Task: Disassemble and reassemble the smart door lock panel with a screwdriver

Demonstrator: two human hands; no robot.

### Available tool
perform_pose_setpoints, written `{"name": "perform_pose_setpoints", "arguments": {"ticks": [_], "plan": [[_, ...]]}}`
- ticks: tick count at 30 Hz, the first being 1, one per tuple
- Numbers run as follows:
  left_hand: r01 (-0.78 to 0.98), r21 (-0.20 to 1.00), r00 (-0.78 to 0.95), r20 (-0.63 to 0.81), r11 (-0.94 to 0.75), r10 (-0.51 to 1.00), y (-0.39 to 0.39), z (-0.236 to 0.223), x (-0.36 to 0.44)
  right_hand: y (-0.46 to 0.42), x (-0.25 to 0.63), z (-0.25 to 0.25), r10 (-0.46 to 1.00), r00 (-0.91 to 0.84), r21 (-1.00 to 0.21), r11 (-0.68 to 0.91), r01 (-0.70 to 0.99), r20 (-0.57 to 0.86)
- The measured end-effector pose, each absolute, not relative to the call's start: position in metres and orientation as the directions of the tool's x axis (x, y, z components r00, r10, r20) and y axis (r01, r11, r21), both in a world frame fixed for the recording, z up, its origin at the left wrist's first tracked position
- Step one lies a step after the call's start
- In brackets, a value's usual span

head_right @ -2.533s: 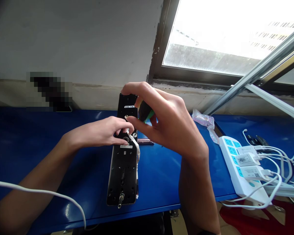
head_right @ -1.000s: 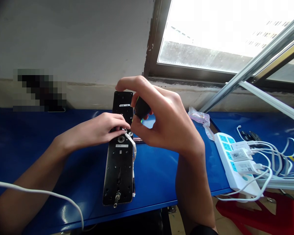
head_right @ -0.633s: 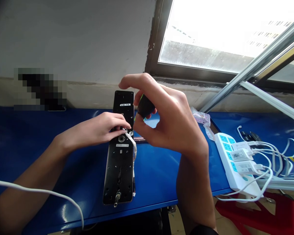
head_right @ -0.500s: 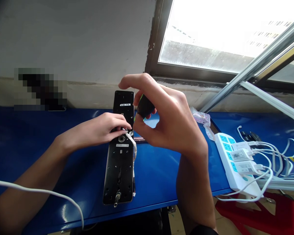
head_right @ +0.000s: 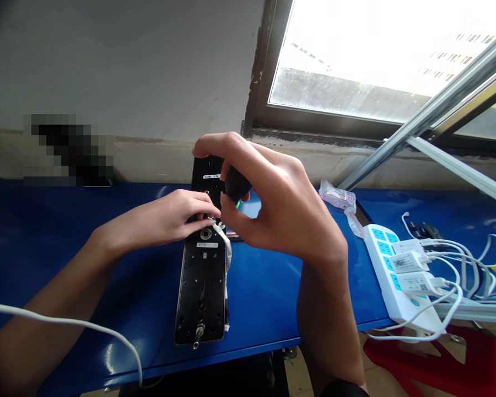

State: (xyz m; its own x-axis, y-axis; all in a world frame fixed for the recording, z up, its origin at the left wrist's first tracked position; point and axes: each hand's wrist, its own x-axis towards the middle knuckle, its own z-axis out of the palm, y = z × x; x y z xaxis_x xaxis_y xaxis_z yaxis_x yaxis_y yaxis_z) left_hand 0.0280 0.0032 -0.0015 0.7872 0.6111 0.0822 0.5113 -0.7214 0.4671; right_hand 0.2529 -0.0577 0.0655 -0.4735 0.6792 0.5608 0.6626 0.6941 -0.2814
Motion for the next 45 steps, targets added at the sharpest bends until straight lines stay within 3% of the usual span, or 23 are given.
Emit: {"name": "perform_pose_setpoints", "arguments": {"ticks": [9,22,31,35,45], "plan": [[0.519,0.469,0.788,0.062,-0.714,0.613,0.0028,-0.0017,0.0263,-0.0548,0.2538,0.0663,0.630,-0.539,-0.285,0.757,0.588,0.560],[0.496,0.524,0.804,0.024,-0.693,0.594,0.0021,-0.0007,0.0239,-0.0567,0.2537,0.0661,0.658,-0.506,-0.279,0.722,0.633,0.557],[0.522,0.411,0.815,0.020,-0.748,0.579,-0.0012,0.0027,0.0272,-0.0539,0.2551,0.0640,0.657,-0.445,-0.240,0.687,0.686,0.608],[0.528,0.374,0.818,0.018,-0.763,0.575,-0.0026,0.0048,0.0273,-0.0566,0.2532,0.0662,0.668,-0.470,-0.277,0.701,0.657,0.577],[0.532,0.367,0.816,0.018,-0.763,0.578,-0.0021,0.0032,0.0265,-0.0545,0.2536,0.0649,0.692,-0.451,-0.325,0.687,0.650,0.564]]}}
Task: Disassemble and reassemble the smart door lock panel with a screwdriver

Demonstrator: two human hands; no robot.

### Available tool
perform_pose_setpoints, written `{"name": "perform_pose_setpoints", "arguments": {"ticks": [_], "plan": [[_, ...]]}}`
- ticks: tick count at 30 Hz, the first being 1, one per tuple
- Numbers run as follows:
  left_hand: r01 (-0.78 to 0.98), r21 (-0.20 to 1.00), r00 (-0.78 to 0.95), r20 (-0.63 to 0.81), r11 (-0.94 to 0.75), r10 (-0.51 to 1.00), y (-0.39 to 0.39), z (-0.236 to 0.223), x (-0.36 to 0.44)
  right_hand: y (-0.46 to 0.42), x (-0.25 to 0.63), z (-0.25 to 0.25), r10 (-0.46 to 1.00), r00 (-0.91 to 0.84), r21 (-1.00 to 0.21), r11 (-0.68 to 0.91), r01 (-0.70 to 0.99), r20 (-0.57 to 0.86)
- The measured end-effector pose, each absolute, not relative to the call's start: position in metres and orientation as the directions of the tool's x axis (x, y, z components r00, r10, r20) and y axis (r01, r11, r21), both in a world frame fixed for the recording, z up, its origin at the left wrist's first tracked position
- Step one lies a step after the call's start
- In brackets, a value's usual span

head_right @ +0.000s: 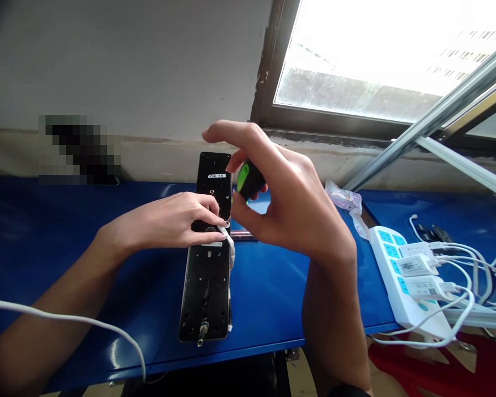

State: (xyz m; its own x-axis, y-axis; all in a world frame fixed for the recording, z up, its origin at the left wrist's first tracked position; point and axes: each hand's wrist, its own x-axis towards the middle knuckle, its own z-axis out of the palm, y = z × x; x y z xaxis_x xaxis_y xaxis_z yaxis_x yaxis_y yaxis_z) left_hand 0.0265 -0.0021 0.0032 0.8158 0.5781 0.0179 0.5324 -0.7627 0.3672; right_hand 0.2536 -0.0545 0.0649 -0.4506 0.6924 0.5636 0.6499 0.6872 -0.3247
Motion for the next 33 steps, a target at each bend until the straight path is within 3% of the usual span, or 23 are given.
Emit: {"name": "perform_pose_setpoints", "arguments": {"ticks": [22,27,33], "plan": [[0.526,0.348,0.823,0.022,-0.776,0.568,-0.0014,0.0034,0.0276,-0.0532,0.2539,0.0644,0.663,-0.480,-0.320,0.722,0.614,0.575],[0.527,0.365,0.820,0.020,-0.767,0.573,-0.0015,0.0029,0.0272,-0.0524,0.2546,0.0629,0.669,-0.428,-0.284,0.686,0.670,0.607],[0.524,0.355,0.824,0.019,-0.774,0.567,-0.0011,0.0032,0.0269,-0.0527,0.2536,0.0642,0.664,-0.470,-0.335,0.722,0.605,0.582]]}}
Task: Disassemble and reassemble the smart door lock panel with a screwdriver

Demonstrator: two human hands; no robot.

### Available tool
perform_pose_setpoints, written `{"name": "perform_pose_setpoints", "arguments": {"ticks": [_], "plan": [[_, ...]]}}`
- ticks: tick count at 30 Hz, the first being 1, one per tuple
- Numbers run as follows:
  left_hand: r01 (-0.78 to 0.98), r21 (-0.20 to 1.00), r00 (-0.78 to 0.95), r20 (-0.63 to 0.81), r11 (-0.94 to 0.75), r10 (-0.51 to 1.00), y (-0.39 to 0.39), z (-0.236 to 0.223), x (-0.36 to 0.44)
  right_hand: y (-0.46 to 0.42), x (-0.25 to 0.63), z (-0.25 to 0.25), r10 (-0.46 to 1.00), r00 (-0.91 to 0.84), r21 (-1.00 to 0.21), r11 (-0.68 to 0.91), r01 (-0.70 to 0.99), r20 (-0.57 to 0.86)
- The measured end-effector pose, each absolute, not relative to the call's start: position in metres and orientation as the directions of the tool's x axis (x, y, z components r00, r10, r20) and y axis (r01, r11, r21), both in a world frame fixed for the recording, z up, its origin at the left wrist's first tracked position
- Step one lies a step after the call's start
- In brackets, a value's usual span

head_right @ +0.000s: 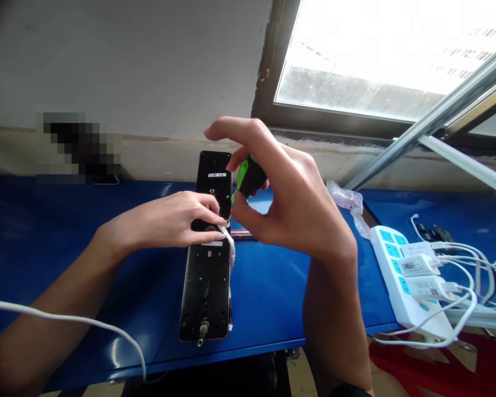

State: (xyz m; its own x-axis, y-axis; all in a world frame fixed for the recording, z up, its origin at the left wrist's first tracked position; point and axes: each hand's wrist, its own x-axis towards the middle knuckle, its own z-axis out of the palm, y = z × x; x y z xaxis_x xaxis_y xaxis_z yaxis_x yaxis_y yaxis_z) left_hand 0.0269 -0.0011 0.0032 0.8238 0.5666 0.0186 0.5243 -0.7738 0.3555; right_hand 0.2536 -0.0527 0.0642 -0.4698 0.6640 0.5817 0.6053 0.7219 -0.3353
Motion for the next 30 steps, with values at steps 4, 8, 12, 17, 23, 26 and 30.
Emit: {"name": "perform_pose_setpoints", "arguments": {"ticks": [4,8,12,17,23,26,30], "plan": [[0.521,0.361,0.824,0.024,-0.774,0.566,-0.0008,0.0026,0.0267,-0.0515,0.2549,0.0615,0.688,-0.406,-0.303,0.667,0.681,0.602],[0.520,0.358,0.825,0.024,-0.776,0.565,-0.0013,0.0024,0.0261,-0.0509,0.2541,0.0625,0.652,-0.446,-0.318,0.720,0.616,0.613],[0.525,0.357,0.823,0.017,-0.773,0.568,-0.0018,0.0030,0.0262,-0.0533,0.2522,0.0653,0.648,-0.481,-0.339,0.740,0.581,0.590],[0.529,0.356,0.821,0.017,-0.771,0.571,-0.0019,0.0031,0.0267,-0.0528,0.2537,0.0631,0.696,-0.395,-0.324,0.663,0.675,0.599],[0.528,0.354,0.821,0.018,-0.772,0.570,-0.0024,0.0032,0.0266,-0.0511,0.2533,0.0621,0.652,-0.457,-0.323,0.726,0.607,0.605],[0.526,0.371,0.820,0.020,-0.766,0.573,-0.0020,0.0021,0.0256,-0.0507,0.2537,0.0616,0.660,-0.417,-0.281,0.689,0.668,0.625],[0.529,0.373,0.818,0.014,-0.762,0.575,-0.0010,0.0014,0.0250,-0.0523,0.2538,0.0645,0.682,-0.430,-0.341,0.695,0.632,0.592]]}}
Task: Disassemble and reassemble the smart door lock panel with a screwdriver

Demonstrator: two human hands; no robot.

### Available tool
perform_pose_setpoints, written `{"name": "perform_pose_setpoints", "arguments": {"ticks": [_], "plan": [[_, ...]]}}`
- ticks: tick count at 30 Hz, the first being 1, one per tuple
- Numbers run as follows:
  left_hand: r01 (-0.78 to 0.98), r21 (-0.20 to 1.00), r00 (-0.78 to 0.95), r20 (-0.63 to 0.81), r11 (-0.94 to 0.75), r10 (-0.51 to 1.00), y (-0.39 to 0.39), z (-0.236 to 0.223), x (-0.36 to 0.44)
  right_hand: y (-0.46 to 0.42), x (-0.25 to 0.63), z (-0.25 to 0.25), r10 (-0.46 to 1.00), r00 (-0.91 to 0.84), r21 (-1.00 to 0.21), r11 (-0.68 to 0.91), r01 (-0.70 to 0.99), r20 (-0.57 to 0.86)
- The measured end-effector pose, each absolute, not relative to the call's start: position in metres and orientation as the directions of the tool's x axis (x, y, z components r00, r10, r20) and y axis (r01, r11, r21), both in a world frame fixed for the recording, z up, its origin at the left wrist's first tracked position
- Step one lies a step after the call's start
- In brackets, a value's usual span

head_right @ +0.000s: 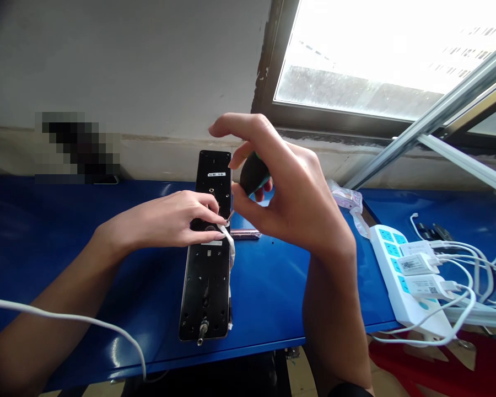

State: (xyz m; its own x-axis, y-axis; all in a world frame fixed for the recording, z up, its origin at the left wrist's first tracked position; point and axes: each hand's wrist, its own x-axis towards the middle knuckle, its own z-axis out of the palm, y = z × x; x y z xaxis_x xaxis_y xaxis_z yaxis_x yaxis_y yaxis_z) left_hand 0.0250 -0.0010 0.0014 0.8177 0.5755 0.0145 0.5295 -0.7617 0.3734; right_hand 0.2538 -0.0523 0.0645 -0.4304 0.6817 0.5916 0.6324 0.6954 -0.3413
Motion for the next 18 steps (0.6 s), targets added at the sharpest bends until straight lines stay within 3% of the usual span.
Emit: {"name": "perform_pose_setpoints", "arguments": {"ticks": [8,13,18], "plan": [[0.507,0.395,0.827,0.028,-0.766,0.561,-0.0012,0.0033,0.0258,-0.0548,0.2524,0.0662,0.743,-0.387,-0.350,0.622,0.701,0.546],[0.523,0.396,0.817,0.018,-0.755,0.576,-0.0014,0.0032,0.0257,-0.0555,0.2503,0.0699,0.708,-0.462,-0.368,0.687,0.627,0.534],[0.507,0.400,0.824,0.033,-0.763,0.565,-0.0013,0.0019,0.0255,-0.0569,0.2503,0.0722,0.768,-0.403,-0.323,0.596,0.736,0.498]]}}
